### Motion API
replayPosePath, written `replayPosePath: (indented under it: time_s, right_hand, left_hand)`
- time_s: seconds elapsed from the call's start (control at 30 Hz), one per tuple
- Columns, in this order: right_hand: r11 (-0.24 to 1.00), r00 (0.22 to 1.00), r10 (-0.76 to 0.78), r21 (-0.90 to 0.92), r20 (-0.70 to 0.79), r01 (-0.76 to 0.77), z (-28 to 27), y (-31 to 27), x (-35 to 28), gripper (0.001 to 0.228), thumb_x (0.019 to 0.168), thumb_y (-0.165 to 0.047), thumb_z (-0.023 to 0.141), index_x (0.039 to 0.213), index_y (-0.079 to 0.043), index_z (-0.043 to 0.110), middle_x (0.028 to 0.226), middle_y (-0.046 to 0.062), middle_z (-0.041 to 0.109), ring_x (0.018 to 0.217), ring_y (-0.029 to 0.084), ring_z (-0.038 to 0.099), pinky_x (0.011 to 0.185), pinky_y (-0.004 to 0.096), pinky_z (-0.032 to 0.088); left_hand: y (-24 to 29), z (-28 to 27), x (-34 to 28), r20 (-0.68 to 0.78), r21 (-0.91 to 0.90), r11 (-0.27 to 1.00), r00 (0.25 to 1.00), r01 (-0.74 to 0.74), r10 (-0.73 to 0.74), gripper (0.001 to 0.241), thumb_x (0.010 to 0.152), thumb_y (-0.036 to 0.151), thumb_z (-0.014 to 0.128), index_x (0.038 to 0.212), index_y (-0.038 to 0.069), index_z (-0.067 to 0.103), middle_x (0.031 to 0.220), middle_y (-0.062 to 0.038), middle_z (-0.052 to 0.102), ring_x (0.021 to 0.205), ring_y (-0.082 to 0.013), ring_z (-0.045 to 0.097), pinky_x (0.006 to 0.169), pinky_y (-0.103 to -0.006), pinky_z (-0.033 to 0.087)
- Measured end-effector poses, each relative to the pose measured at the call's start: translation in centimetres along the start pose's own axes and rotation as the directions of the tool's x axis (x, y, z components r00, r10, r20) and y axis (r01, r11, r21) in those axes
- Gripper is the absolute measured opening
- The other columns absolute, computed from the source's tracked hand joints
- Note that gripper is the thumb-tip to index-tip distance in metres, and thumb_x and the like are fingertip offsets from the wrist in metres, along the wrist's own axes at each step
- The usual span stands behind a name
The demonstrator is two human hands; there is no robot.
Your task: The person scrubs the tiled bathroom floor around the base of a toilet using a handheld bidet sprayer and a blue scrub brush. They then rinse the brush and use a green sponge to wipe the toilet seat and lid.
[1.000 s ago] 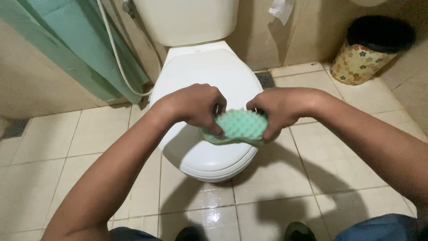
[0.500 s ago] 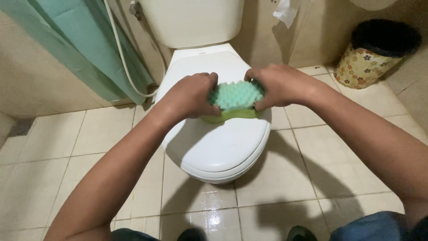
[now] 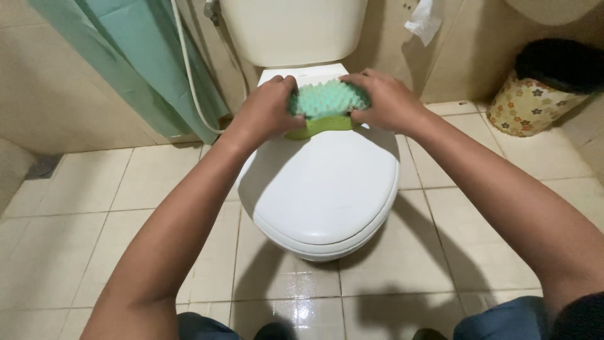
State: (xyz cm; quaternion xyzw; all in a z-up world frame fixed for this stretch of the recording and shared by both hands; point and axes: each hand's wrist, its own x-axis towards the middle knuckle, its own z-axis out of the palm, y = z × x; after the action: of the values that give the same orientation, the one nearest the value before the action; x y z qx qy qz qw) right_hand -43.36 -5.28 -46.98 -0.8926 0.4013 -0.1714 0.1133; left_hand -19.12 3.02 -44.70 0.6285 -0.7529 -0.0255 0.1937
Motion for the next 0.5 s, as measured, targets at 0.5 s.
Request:
replayPosePath:
  time_s: [0.5]
  right_hand:
    - [0.986,0.992,-0.116,0.123,0.058,0.109,1.0,-0.8,4.2,0.061,0.072,-0.024,0.082,0.129,-0.011,0.069,0.107,0.013,0.074,0.096,0.028,0.073,0.091,0.039,0.056]
  left_hand:
    - [-4.3,-2.2,-0.3,0.042,0.018,0.999,0.999,-0.03,0.029,0.041,0.07,0.023,0.088,0.103,0.0,0.077,0.095,-0.022,0.074,0.086,-0.0371,0.072,0.081,-0.0442,0.057]
